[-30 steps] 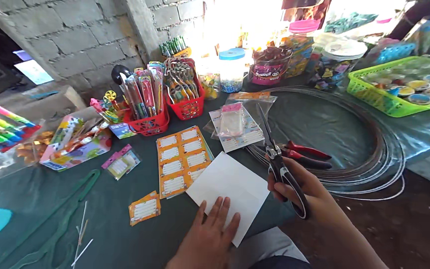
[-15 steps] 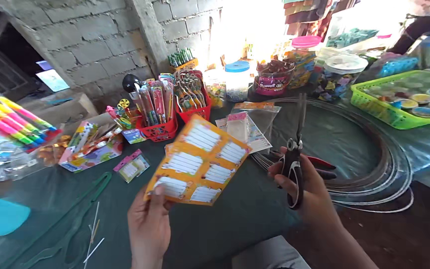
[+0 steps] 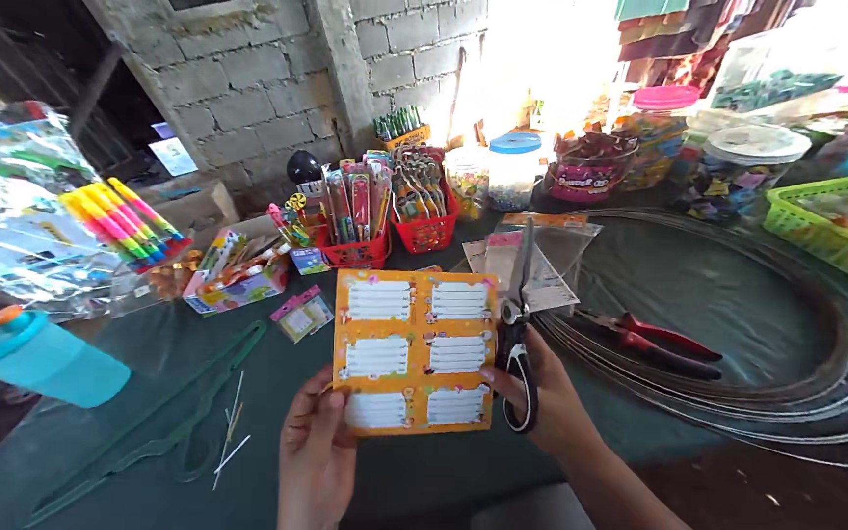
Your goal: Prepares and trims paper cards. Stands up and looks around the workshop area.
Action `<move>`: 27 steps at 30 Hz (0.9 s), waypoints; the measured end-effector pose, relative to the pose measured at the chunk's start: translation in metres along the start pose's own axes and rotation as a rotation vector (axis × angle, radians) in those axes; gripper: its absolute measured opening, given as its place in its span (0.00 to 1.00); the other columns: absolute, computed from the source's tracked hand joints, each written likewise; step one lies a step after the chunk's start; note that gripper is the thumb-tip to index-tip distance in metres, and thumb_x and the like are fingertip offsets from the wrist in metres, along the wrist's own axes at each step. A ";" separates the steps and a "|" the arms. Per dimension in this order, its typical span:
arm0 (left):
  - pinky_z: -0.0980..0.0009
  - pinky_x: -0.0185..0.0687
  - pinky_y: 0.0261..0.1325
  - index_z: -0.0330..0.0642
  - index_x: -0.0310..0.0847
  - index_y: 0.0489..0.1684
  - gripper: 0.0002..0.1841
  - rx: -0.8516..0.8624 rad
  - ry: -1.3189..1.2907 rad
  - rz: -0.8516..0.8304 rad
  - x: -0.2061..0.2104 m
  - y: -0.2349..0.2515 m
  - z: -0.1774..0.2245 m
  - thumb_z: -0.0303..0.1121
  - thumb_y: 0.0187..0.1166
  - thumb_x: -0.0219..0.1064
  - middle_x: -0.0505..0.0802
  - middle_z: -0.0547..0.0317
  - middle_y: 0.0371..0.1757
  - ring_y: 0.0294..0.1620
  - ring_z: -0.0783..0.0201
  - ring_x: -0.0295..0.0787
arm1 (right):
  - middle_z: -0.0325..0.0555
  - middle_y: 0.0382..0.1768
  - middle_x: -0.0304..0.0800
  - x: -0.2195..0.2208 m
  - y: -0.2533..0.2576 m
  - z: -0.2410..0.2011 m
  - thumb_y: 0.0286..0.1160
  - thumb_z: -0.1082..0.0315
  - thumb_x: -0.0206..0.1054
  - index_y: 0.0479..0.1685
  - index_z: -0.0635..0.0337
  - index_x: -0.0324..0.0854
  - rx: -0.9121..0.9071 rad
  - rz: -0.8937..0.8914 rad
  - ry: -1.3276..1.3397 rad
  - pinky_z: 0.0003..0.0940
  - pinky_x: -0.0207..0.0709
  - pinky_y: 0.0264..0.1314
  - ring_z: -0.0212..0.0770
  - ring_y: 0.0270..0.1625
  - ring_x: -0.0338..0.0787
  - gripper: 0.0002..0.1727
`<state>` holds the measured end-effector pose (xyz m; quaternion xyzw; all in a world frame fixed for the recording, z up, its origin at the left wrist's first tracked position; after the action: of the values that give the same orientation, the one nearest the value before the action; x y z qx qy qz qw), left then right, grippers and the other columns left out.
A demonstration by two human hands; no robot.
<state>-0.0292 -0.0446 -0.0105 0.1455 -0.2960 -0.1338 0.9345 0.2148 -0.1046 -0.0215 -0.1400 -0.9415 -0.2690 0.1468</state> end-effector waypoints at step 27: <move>0.78 0.91 0.51 0.33 0.85 0.63 0.19 0.352 0.615 0.125 -0.021 -0.001 0.033 0.19 0.74 0.64 0.92 0.63 0.62 0.52 0.77 0.93 | 0.26 0.54 0.92 -0.001 -0.055 -0.013 0.82 0.47 0.64 0.84 0.42 0.66 0.170 -0.403 -0.216 0.28 0.87 0.55 0.26 0.53 0.91 0.32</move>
<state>-0.0657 -0.0450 0.0045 0.3192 -0.0280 0.0269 0.9469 0.1997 -0.1573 -0.0372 0.0356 -0.9800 -0.1960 0.0000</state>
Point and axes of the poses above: each hand's wrist, its own y-axis towards the middle knuckle, its own x-axis out of the palm, z = x × y, the point moved 7 cm from there along y, towards the middle knuckle
